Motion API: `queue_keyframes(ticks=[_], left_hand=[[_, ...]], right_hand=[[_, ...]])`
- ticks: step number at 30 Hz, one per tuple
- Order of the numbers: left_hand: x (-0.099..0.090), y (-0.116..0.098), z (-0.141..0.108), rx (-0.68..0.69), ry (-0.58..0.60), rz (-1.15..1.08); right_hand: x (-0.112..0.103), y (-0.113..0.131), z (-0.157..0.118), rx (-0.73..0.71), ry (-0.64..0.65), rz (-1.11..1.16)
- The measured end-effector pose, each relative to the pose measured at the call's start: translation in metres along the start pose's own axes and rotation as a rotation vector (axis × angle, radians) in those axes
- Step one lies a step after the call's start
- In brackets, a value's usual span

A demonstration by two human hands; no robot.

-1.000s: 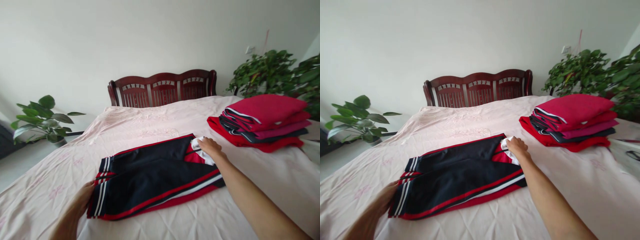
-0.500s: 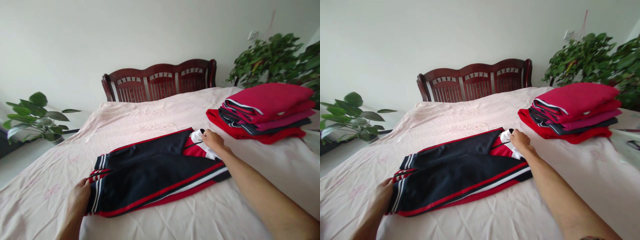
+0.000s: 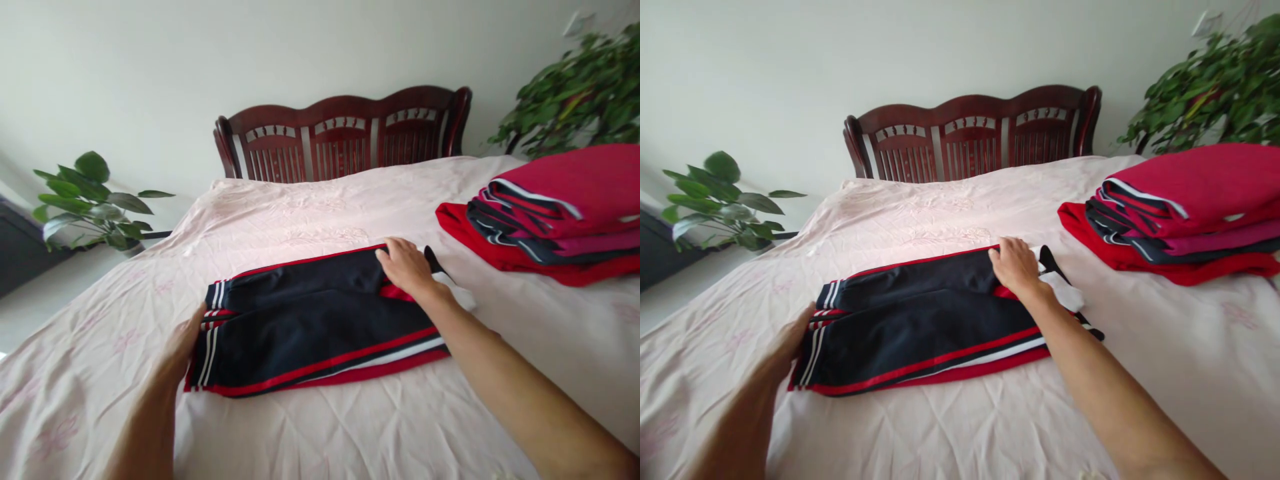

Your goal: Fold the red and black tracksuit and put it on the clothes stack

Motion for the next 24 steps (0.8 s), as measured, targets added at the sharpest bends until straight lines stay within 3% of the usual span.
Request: queue_keyframes(ticks=[3,7,11,13,15,18,21,24], left_hand=[[0.009,-0.001,-0.004,0.044,0.058,0.094],[0.011,0.006,-0.004,0.093,-0.001,0.118],[0.011,0.003,-0.004,0.162,-0.019,0.119],[0.008,-0.002,-0.006,0.179,0.007,0.126],[0.006,-0.008,-0.01,0.174,0.045,0.115],[0.005,-0.015,-0.02,0.135,0.17,0.067],[0.007,-0.016,-0.028,0.143,0.232,0.042],[0.006,-0.017,-0.034,0.163,0.21,-0.009]], right_hand=[[0.032,0.042,-0.005,-0.181,0.121,0.04],[0.073,0.039,-0.013,-0.151,0.386,0.02],[0.071,0.029,-0.008,-0.103,0.432,0.026],[0.06,0.043,-0.001,-0.054,0.408,0.081],[0.047,0.075,0.004,-0.076,0.304,0.227],[0.036,0.146,0.005,-0.169,0.148,0.598],[0.046,0.215,-0.007,-0.172,0.155,0.921],[0.064,0.26,-0.024,-0.187,0.235,1.011]])
Point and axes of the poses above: each hand's wrist, its own z-axis towards the middle knuckle, its own x-axis out of the palm, y = z × x, the point moved 4 cm from there along z, towards the middle knuckle, and after that the axes turned 6 degrees about -x, right-handed, at the moved point
